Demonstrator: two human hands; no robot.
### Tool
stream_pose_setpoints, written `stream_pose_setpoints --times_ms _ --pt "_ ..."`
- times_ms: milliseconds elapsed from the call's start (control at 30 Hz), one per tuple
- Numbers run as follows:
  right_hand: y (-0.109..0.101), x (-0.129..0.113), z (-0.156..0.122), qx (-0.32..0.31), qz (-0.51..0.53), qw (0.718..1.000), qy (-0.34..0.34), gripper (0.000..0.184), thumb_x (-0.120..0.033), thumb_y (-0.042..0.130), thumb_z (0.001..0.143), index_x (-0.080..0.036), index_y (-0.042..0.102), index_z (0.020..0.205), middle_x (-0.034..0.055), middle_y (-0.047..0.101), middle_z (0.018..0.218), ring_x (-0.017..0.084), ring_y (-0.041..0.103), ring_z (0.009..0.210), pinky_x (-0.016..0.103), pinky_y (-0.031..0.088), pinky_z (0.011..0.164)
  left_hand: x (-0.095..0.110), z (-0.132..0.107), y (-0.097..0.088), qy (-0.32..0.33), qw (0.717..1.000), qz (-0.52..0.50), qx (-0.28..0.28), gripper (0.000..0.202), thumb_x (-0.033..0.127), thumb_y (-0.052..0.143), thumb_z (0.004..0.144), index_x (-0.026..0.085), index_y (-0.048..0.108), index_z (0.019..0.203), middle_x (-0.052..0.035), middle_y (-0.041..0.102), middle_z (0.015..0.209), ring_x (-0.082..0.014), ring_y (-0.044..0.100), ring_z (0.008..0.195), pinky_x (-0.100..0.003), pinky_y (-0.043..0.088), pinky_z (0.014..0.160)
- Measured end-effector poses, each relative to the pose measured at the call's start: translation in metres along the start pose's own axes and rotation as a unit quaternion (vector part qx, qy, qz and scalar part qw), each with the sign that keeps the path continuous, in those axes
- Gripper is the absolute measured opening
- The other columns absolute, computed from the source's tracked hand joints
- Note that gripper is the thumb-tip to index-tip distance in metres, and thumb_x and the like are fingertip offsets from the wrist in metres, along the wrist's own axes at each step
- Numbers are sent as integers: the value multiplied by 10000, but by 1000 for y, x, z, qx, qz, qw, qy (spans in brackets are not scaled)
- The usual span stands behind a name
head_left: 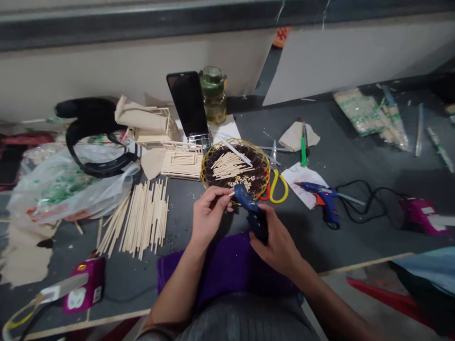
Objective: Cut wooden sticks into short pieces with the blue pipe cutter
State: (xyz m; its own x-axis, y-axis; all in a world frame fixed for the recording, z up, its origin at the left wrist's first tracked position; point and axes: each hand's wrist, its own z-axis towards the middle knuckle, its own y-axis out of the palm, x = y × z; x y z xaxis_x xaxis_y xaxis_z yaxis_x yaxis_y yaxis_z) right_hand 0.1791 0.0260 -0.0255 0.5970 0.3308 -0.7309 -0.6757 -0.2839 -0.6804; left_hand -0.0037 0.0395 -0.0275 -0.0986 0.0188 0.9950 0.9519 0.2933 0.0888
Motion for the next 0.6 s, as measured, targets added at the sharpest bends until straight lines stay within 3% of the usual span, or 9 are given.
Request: stream_pose_setpoints --times_ms 333,600 --pt "10 1 -4 43 -61 997 -8 570 -141 518 726 -139 376 1277 156 579 1099 303 583 1011 448 499 873 3 -9 -2 -4 998 42 -56 94 257 659 863 179 697 826 -9 608 722 -119 576 630 -241 480 625" --pt "9 -2 0 20 -71 997 18 545 -159 536 686 -141 437 1222 156 595 1081 309 573 969 445 477 843 2 -13 -5 0 992 91 -85 143 259 647 869 188 688 751 -15 625 732 -144 574 695 -253 456 665"
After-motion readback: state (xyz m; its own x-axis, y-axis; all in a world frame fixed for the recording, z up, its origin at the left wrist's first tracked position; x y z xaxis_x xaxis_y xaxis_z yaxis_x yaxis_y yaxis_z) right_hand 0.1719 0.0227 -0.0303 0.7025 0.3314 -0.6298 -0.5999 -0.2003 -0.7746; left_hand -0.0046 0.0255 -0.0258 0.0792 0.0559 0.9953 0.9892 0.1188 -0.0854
